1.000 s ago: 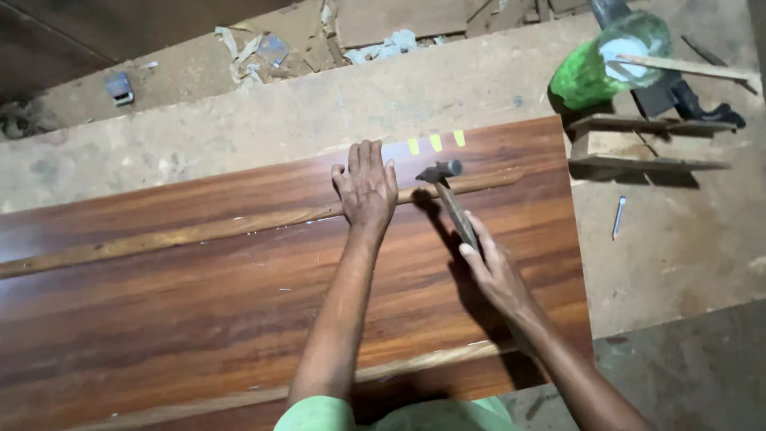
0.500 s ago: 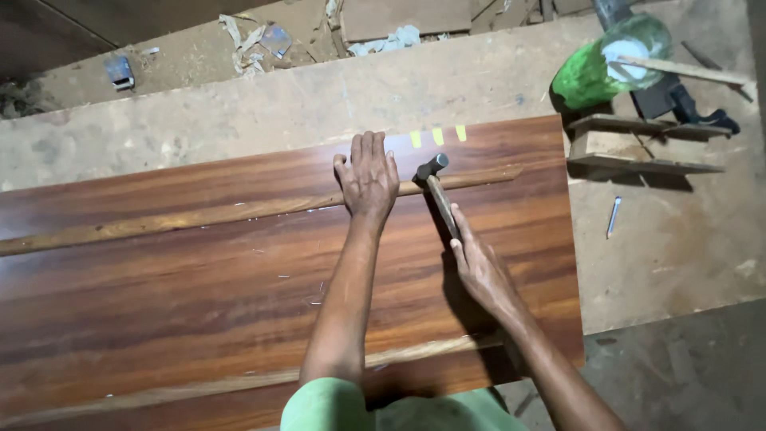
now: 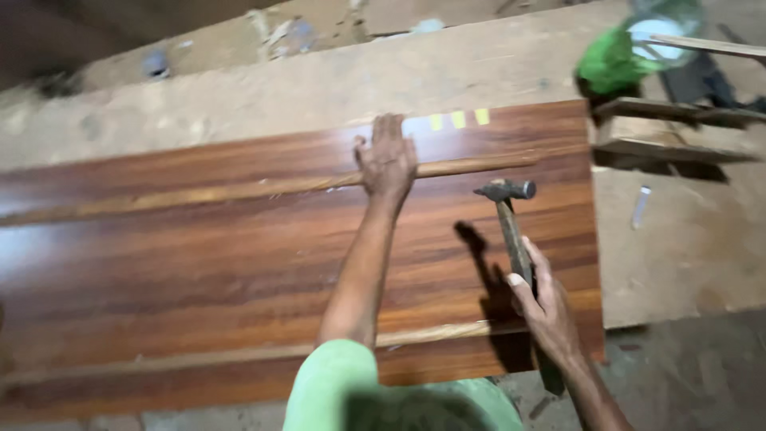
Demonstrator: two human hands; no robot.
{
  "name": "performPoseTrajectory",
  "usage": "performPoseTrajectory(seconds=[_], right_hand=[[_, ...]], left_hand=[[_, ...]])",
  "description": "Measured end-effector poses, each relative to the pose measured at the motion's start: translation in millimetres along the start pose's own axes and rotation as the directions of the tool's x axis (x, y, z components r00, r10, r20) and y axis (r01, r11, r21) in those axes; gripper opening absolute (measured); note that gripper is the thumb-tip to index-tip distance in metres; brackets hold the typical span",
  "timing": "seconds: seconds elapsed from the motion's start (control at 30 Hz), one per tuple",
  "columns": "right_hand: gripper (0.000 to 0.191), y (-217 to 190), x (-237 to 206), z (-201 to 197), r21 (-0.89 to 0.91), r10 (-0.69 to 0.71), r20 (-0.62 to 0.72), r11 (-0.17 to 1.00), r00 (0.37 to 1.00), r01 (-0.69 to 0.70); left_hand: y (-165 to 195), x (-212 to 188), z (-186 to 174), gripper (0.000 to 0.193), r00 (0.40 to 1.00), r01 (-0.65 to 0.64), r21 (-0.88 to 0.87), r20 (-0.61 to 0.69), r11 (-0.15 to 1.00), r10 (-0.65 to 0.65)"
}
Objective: The person attaches decorative wooden molding and a carved ornament to a wooden panel by applying glue and hammering nails along the length of the molding and into the ornament.
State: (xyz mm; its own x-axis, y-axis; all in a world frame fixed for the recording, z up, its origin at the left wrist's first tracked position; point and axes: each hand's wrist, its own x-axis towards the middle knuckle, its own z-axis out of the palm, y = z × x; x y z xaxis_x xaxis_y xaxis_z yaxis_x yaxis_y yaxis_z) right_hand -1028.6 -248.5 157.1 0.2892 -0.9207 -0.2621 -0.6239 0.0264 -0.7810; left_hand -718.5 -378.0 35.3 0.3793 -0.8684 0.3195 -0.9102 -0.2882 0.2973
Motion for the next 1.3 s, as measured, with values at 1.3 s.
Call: performPoseTrajectory(seconds=[1.3], right_hand=[[0.059, -34, 59, 124, -0.234, -0.463, 0.048, 0.856, 0.885, 0.461]], left_hand=[[-130, 0, -51, 0.032, 0.996, 0.081, -0.025, 0.032, 0.996, -0.08]])
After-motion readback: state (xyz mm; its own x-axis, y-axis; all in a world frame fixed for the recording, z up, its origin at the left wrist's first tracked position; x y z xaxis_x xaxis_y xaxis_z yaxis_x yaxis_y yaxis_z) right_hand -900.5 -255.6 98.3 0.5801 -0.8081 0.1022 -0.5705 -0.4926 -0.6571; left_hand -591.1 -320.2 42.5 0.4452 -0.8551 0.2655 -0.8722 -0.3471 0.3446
